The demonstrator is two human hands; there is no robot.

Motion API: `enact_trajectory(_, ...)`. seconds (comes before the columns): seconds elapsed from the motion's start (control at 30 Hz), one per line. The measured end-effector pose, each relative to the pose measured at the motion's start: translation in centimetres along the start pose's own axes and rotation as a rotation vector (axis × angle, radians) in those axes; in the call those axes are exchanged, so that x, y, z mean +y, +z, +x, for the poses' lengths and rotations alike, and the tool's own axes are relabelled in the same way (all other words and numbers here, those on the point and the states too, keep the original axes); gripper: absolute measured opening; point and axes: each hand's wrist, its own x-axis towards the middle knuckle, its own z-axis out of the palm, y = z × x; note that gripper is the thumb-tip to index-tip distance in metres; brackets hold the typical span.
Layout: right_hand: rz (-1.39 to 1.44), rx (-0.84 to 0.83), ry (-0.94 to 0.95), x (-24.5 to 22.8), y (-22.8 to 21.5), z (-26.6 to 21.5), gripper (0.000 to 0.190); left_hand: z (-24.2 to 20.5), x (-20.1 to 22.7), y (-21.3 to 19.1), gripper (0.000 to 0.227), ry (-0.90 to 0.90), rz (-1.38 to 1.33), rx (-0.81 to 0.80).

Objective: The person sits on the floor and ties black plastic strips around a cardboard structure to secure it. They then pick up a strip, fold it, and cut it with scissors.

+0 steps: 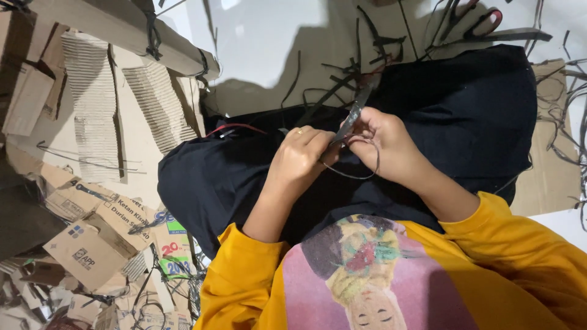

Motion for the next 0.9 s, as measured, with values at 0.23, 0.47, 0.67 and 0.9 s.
enact_trajectory(0.23, -0.186, -0.013, -0.152, -1.8, -0.8, -0.7, 0.018, 0.5, 0.1, -0.6, 0.022, -0.172, -0.311, 0.003)
enact_trajectory(0.47, -0.294, 0.025, -0.26, -0.9, -1.5, -0.1, 0.016, 0.8, 0.6, -0.5, 0.019, -0.321, -0.474, 0.028)
enact_trajectory(0.67, 0.04, -0.001, 0.038, 0.9, -1.7, 1.2, 0.019, 0.5, 0.0, -0.2, 0.016, -0.459, -0.685, 0.026)
enact_trajectory(0.9, 0.28, 0.023, 0.179, 0.7, -2.0, 1.3, 0.025, 1.6, 0.9, -1.3, 0.024, -0.401, -0.516, 0.058)
